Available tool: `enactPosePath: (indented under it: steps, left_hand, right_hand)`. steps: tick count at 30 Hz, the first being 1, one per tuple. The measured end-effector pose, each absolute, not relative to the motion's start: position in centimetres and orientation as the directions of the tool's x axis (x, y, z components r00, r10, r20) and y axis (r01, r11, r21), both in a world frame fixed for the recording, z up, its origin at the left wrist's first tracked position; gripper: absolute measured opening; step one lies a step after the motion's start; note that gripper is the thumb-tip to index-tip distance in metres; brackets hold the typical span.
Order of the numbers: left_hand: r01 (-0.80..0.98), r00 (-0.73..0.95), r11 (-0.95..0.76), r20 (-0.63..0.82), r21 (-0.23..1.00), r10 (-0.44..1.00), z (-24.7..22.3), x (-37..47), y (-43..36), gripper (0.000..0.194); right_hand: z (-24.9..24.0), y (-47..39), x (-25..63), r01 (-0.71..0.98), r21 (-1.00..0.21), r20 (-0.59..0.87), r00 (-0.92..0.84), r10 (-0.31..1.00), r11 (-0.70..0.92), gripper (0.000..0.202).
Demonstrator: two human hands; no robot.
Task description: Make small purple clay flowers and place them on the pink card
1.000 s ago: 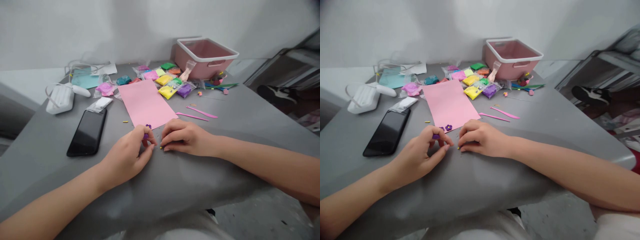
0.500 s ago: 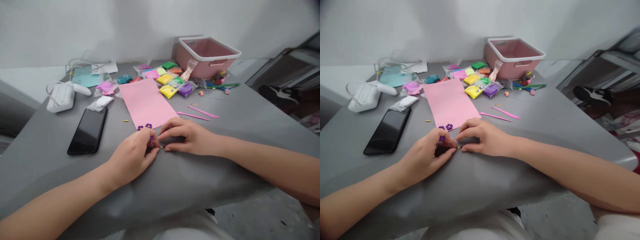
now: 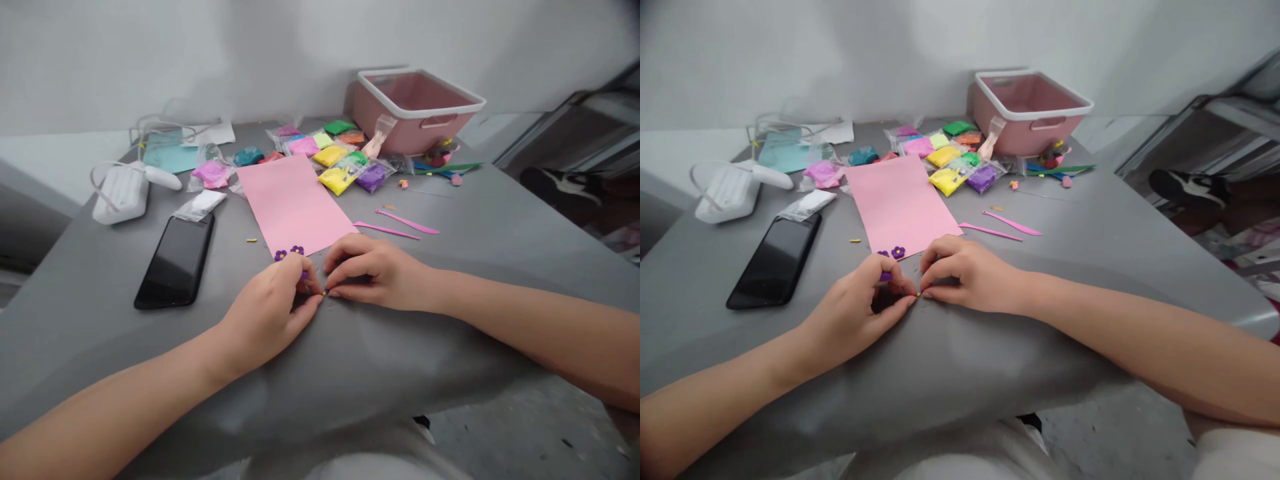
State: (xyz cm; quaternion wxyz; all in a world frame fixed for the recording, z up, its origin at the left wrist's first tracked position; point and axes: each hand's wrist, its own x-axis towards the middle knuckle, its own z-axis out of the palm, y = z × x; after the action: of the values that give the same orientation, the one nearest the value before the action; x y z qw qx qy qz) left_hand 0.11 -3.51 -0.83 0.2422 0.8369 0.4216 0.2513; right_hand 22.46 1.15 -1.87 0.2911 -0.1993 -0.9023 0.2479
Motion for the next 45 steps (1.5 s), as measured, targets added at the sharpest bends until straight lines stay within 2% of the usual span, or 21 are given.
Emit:
enactPosePath:
  steps: [17,32,39,45]
  left_hand:
    - [0.591,0.502,-0.516,0.217,0.62,0.837,-0.78,0.37,-3.6,0.017]
    - [0.596,0.457,-0.481,0.221,0.643,0.862,0.03,0.4,-3.99,0.011]
    - [0.593,0.462,-0.523,0.274,0.612,0.844,-0.06,0.35,-3.87,0.017]
    - [0.603,0.466,-0.51,0.248,0.614,0.849,-0.09,0.3,-3.91,0.018]
  right_hand:
    - [-1.83,1.21,22.54,0.201,-0.561,0.423,-0.765,0.486,0.803,0.007]
    - [-1.54,1.18,22.71,0.251,-0.58,0.383,-0.756,0.531,0.775,0.005]
    - [-1.77,1.2,22.41,0.246,-0.55,0.421,-0.744,0.519,0.798,0.01]
    - [-1.95,1.25,22.25,0.232,-0.517,0.461,-0.736,0.496,0.824,0.01]
